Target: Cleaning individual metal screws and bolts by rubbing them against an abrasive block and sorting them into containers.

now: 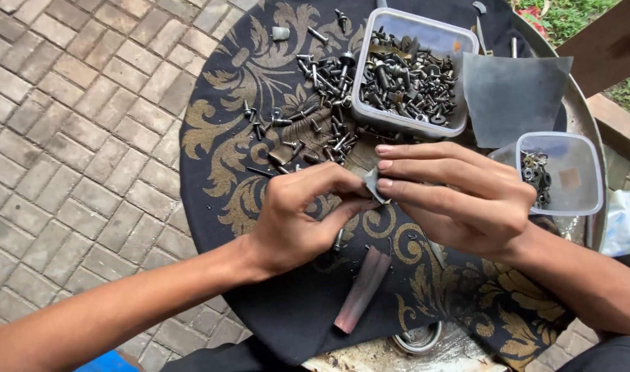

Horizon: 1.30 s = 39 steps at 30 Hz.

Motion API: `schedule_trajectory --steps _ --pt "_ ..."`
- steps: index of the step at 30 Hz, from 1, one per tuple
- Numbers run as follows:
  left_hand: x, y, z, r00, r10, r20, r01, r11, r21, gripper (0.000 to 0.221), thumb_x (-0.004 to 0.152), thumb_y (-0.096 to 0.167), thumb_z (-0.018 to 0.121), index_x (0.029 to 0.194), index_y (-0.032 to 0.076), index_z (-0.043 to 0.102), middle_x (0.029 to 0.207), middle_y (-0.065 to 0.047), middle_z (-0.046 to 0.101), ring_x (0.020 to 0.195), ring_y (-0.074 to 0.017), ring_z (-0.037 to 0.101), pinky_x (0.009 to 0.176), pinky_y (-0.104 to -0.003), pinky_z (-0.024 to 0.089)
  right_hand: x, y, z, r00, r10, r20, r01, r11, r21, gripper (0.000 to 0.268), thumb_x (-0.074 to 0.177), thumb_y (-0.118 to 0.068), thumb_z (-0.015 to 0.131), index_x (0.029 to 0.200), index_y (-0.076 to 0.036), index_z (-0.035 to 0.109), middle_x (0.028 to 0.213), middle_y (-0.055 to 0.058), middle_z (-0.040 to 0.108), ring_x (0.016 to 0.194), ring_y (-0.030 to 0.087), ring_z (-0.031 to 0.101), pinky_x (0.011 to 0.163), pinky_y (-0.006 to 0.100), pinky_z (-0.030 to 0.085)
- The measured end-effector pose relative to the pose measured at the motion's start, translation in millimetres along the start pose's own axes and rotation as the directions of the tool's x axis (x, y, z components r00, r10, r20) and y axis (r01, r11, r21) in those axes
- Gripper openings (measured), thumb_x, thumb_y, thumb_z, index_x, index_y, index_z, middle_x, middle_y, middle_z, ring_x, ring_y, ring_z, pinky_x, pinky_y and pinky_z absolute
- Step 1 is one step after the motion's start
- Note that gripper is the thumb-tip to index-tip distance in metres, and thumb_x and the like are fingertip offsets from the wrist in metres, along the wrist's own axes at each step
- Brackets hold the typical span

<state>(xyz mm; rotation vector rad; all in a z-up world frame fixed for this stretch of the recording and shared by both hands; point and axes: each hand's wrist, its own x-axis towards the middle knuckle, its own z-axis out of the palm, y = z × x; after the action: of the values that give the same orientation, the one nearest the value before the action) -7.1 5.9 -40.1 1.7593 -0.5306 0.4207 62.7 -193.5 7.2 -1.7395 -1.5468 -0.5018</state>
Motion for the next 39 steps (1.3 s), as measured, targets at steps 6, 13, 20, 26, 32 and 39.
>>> schedule_trajectory --steps 6,13,20,26,32,39 --pt "-4 4 -6 1.000 0.029 -0.011 -0.028 0.999 0.036 0.009 0.093 -0.006 0.072 0.100 -0.002 0.068 0.094 -0.013 0.073 0.082 -0.0222 0.072 0.079 -0.030 0.059 -16 6 -6 0.991 -0.125 0.038 0.128 0.989 -0.072 0.011 0.091 0.007 0.075 0.101 0.006 0.073 0.103 0.027 0.075 0.098 0.043 0.078 0.090 0.041 0.067" --pt "-2 5 -6 0.995 0.094 -0.025 -0.093 0.994 0.052 0.008 0.093 -0.006 0.072 0.100 -0.003 0.070 0.096 -0.015 0.075 0.085 -0.0267 0.076 0.082 -0.033 0.061 -10 1 3 0.965 -0.259 0.034 0.262 0.954 -0.149 0.010 0.094 0.000 0.068 0.096 0.006 0.075 0.097 0.024 0.076 0.091 0.037 0.076 0.077 0.041 0.068" --pt "-4 5 -8 0.998 0.064 -0.011 -0.064 0.997 0.041 0.009 0.093 -0.007 0.072 0.100 -0.002 0.070 0.094 -0.014 0.075 0.083 -0.0258 0.075 0.080 -0.032 0.060 -5 -4 -3 0.951 -0.262 0.164 0.291 0.937 -0.191 0.011 0.097 -0.001 0.066 0.098 0.005 0.075 0.107 0.020 0.074 0.098 0.035 0.074 0.077 0.039 0.064" --pt "-4 5 -8 0.997 0.078 0.011 -0.079 0.997 0.023 0.008 0.093 -0.008 0.071 0.100 -0.004 0.069 0.094 -0.016 0.074 0.084 -0.0271 0.075 0.080 -0.033 0.061 -4 -1 -2 0.943 -0.288 0.165 0.320 0.923 -0.214 0.008 0.096 -0.001 0.068 0.094 0.000 0.076 0.103 0.016 0.076 0.094 0.030 0.074 0.075 0.036 0.060" --pt "-6 4 -9 0.997 0.078 0.020 -0.079 0.996 0.031 0.009 0.093 -0.009 0.072 0.100 -0.004 0.069 0.094 -0.016 0.074 0.084 -0.0281 0.075 0.080 -0.034 0.061 -10 6 6 0.932 -0.342 0.120 0.361 0.905 -0.224 0.007 0.095 -0.002 0.071 0.089 -0.003 0.076 0.098 0.015 0.077 0.089 0.028 0.074 0.073 0.036 0.059" --pt "-5 4 -9 0.996 0.087 0.020 -0.088 0.995 0.044 0.006 0.095 -0.008 0.069 0.099 -0.004 0.067 0.092 -0.015 0.073 0.082 -0.0284 0.073 0.079 -0.035 0.059 -16 8 11 0.927 -0.364 0.089 0.375 0.897 -0.234 0.009 0.093 -0.002 0.074 0.086 -0.007 0.075 0.096 0.013 0.077 0.088 0.026 0.073 0.069 0.035 0.058"
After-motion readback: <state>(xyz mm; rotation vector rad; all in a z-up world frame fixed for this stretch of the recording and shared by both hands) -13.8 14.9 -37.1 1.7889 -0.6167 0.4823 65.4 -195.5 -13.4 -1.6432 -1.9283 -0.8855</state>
